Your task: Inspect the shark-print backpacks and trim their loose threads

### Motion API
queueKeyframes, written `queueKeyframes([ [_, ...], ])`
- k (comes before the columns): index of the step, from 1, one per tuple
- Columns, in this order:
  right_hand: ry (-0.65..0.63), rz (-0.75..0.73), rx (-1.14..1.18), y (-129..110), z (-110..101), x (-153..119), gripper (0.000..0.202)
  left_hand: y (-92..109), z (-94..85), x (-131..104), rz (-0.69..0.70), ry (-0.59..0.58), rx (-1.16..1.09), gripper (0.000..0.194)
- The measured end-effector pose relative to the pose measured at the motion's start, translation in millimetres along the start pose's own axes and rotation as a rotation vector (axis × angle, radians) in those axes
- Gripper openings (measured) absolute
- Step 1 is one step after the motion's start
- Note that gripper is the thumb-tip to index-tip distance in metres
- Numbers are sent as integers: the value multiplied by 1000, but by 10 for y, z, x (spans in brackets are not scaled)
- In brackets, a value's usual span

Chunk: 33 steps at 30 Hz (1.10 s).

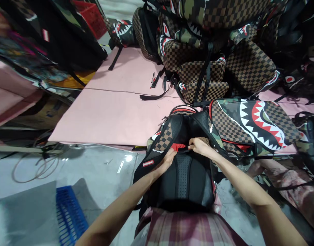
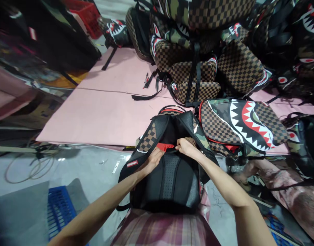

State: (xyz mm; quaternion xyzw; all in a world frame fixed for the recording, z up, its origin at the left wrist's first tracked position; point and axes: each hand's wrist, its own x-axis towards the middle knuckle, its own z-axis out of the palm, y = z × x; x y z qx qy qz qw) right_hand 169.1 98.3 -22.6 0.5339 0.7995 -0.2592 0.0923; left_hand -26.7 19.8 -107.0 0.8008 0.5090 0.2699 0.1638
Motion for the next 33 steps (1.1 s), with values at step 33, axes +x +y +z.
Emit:
queueKeyframes([
  [33, 7, -2, 175, 53, 34, 144, 10, 300, -325, 139, -70, -37, 115, 33],
])
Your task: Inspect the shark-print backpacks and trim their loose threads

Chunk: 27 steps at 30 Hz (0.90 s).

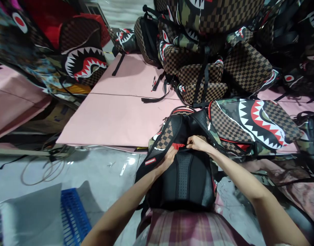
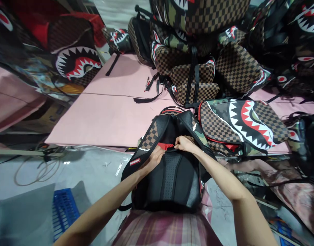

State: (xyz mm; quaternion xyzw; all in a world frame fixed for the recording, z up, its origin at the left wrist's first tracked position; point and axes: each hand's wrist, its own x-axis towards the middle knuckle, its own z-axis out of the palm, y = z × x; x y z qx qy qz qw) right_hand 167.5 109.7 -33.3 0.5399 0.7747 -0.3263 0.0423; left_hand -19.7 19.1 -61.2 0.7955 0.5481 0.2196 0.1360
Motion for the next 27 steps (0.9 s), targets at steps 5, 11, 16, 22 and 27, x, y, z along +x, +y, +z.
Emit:
queueKeyframes([
  [5, 56, 24, 130, 31, 6, 40, 14, -84, 186, -19, -33, 17, -13, 30],
  [11, 197, 63, 349, 53, -12, 116, 21, -168, 241, -6, -100, -9, -56, 31],
  [16, 237, 76, 421, 55, -9, 84, 14, -156, 42, 298, -130, -220, -43, 38],
  [22, 259, 124, 321, 71, 0, 17, 14, -95, 2, 584, -105, -339, -49, 33],
  [27, 253, 140, 292, 79, 0, 17, 17, -110, -48, 644, -93, -401, -85, 24],
])
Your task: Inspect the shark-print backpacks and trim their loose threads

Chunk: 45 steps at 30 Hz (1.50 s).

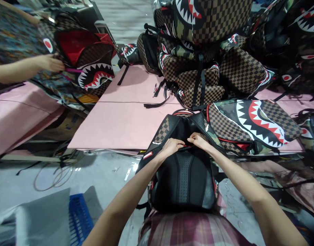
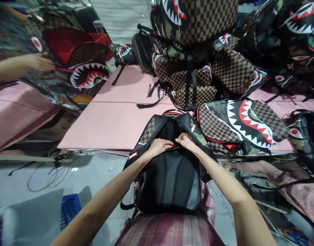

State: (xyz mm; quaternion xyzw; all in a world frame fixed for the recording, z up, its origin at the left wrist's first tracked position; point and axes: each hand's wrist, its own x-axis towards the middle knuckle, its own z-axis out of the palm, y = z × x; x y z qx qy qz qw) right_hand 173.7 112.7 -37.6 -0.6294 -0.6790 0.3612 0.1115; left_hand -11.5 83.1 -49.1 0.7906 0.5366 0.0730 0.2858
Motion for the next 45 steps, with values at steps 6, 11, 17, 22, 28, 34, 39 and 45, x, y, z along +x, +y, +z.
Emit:
queueKeyframes([
  [6, -8, 17, 21, 18, -6, 46, 21, 8, -64, -108, 127, -24, -12, 35],
  [11, -25, 8, -24, 13, -29, 27, 21, 76, 72, -82, -72, 96, -121, 22],
  [17, -73, -46, -81, 24, -33, -14, 17, 25, 159, 27, -195, 119, -62, 25],
  [22, -90, -68, -104, 17, -37, -46, 16, 36, 201, 48, -236, 148, 13, 26],
  [28, -89, -63, -133, -28, -57, -76, 15, 1, 146, 64, -282, 94, 7, 28],
  [34, -99, -73, -162, -59, -21, -52, 15, 53, 170, 122, -314, 61, -26, 24],
  [39, -82, -57, -181, -71, -14, -61, 15, 32, 19, 65, -242, 26, -85, 30],
  [45, -52, -45, -195, -47, -30, -48, 16, -95, -148, -81, 39, -42, -267, 40],
])
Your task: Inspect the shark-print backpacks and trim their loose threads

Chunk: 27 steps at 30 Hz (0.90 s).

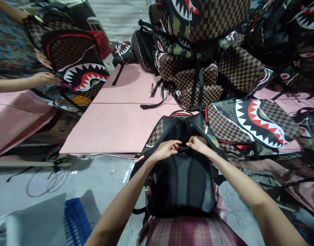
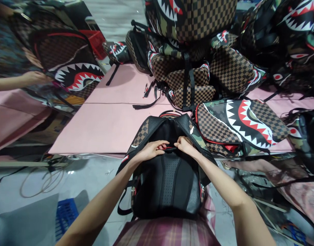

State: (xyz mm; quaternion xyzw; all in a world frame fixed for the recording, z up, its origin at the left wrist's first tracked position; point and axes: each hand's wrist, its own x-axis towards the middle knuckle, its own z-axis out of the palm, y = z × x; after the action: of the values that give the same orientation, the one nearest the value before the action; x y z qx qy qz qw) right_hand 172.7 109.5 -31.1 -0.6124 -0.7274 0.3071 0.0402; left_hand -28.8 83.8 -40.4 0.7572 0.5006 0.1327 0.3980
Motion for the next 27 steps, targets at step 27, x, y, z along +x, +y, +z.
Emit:
queueKeyframes([
  [27, -29, 6, 14, 25, 20, 67, 18, 65, 233, 224, -295, 264, -40, 26],
])
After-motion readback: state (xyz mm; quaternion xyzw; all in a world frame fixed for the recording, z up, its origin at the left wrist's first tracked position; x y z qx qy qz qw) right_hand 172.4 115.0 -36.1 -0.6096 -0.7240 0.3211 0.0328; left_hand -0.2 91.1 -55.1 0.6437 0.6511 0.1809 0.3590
